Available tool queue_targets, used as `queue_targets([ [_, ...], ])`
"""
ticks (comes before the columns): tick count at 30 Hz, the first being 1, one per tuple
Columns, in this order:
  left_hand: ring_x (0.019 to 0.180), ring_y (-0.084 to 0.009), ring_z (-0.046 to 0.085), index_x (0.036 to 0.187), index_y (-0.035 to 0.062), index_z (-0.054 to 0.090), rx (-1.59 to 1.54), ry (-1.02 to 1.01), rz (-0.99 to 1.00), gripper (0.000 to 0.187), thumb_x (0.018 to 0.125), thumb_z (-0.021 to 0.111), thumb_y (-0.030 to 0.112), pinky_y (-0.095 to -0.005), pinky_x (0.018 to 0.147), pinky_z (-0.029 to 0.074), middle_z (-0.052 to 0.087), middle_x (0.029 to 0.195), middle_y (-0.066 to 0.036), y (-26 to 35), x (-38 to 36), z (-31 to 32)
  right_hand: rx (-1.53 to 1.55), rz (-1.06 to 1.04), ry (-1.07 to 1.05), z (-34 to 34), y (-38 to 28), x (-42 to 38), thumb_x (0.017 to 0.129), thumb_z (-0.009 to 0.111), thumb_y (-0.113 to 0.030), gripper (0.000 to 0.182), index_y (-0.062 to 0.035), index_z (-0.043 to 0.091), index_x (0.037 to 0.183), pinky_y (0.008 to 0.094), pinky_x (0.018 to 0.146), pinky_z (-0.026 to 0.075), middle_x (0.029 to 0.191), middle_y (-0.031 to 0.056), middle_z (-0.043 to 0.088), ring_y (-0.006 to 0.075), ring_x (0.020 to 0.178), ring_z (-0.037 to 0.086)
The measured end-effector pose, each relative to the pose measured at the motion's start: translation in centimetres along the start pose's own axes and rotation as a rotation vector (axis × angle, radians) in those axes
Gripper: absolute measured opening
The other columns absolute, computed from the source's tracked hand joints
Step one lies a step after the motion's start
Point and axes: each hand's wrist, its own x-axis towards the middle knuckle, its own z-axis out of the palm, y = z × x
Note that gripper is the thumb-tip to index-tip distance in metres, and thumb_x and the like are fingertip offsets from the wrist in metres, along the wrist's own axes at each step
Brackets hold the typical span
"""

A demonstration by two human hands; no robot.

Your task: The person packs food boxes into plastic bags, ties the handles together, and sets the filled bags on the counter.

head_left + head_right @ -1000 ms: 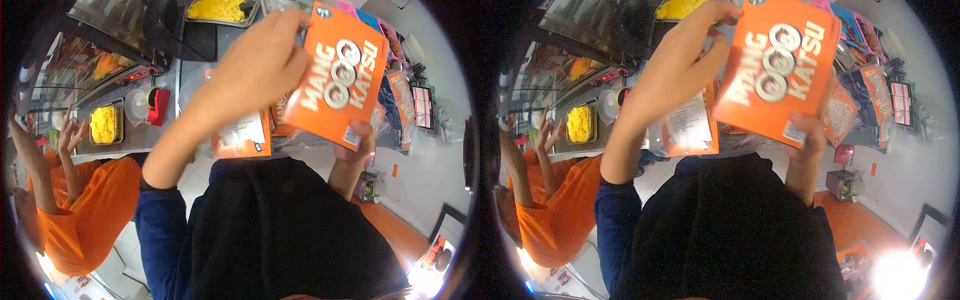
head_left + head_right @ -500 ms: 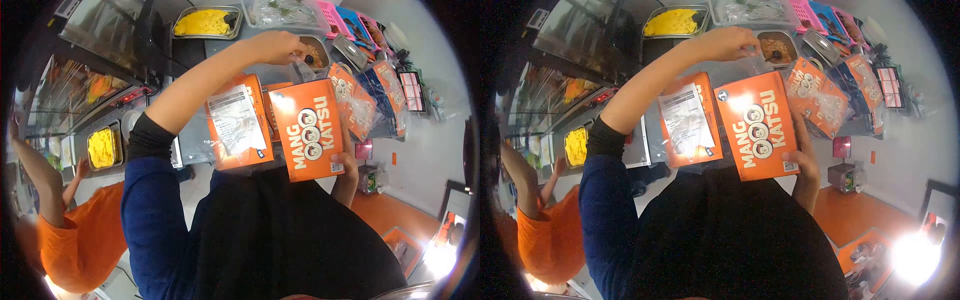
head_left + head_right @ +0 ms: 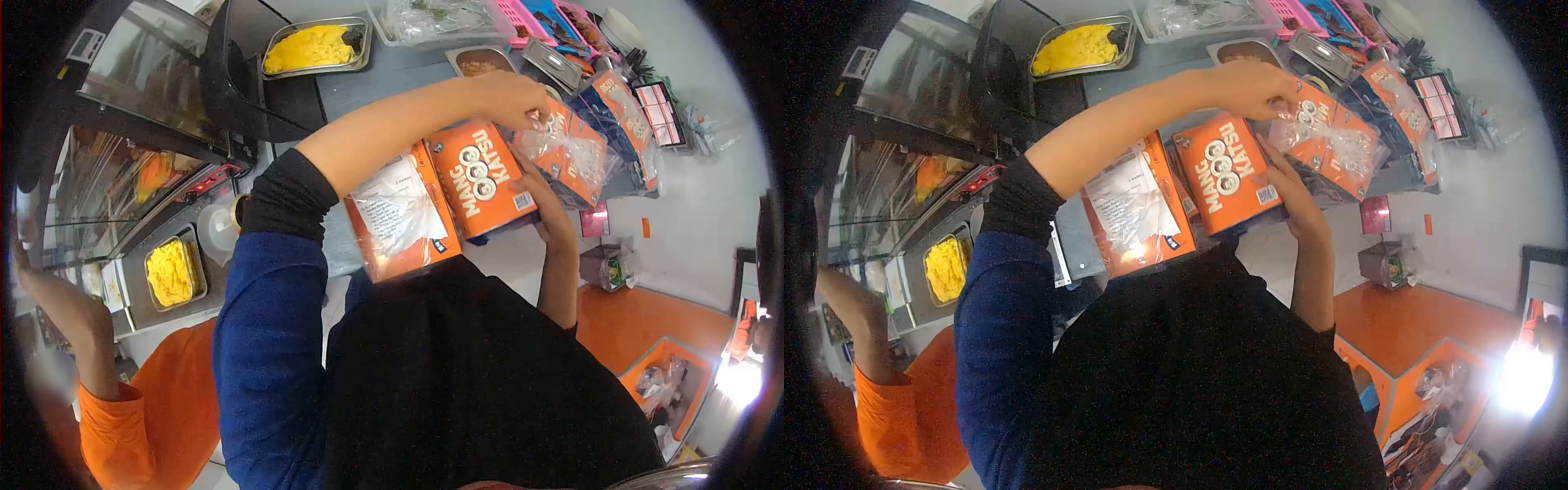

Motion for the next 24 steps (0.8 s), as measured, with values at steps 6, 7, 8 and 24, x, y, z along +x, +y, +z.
queue_targets([
  [6, 0.091, -0.0258, 0.061, 0.098, 0.0160, 0.065, -0.037, -0.137, 0.002, 0.025, 0.075, 0.056, 0.013, -0.0408, 0.073, 0.049, 0.060, 0.095, -0.006, 2.9, 0.6, 1.6, 0.102, 0.173, 0.037, 0.2, 1.5, 4.6, 0.084, 0.056, -0.031, 0.056, -0.0026, 0.044, 0.131, 0.0323, 0.101, 0.033, 0.133, 0.0116, 0.045, 0.0218, 0.120, 0.045],
  [7, 0.091, -0.0259, 0.061, 0.098, 0.0154, 0.065, -0.074, -0.094, 0.000, 0.026, 0.075, 0.055, 0.012, -0.0409, 0.073, 0.050, 0.060, 0.096, -0.007, 3.0, 0.5, 1.9, 0.120, 0.128, 0.057, 0.4, 1.8, 5.0, 0.085, 0.056, -0.031, 0.055, -0.0021, 0.045, 0.130, 0.0338, 0.099, 0.036, 0.131, 0.0102, 0.047, 0.0225, 0.118, 0.047],
  [8, 0.090, -0.0260, 0.061, 0.099, 0.0149, 0.065, -0.111, -0.050, -0.003, 0.027, 0.075, 0.054, 0.011, -0.0410, 0.073, 0.050, 0.061, 0.096, -0.007, 3.0, 0.4, 2.3, 0.137, 0.083, 0.076, 0.6, 2.2, 5.3, 0.086, 0.056, -0.031, 0.053, -0.0017, 0.045, 0.130, 0.0353, 0.097, 0.038, 0.130, 0.0089, 0.049, 0.0233, 0.116, 0.049],
  [24, 0.132, -0.0398, 0.027, 0.135, 0.0076, 0.034, 0.217, 0.186, -0.857, 0.075, 0.072, 0.071, 0.024, -0.0498, 0.105, 0.029, 0.028, 0.141, -0.021, 16.4, -17.2, -7.0, -0.522, -0.189, -0.169, 6.2, -2.4, -0.6, 0.088, 0.057, -0.041, 0.052, 0.0036, 0.053, 0.115, 0.0323, 0.075, 0.047, 0.091, 0.0177, 0.060, 0.0241, 0.083, 0.059],
])
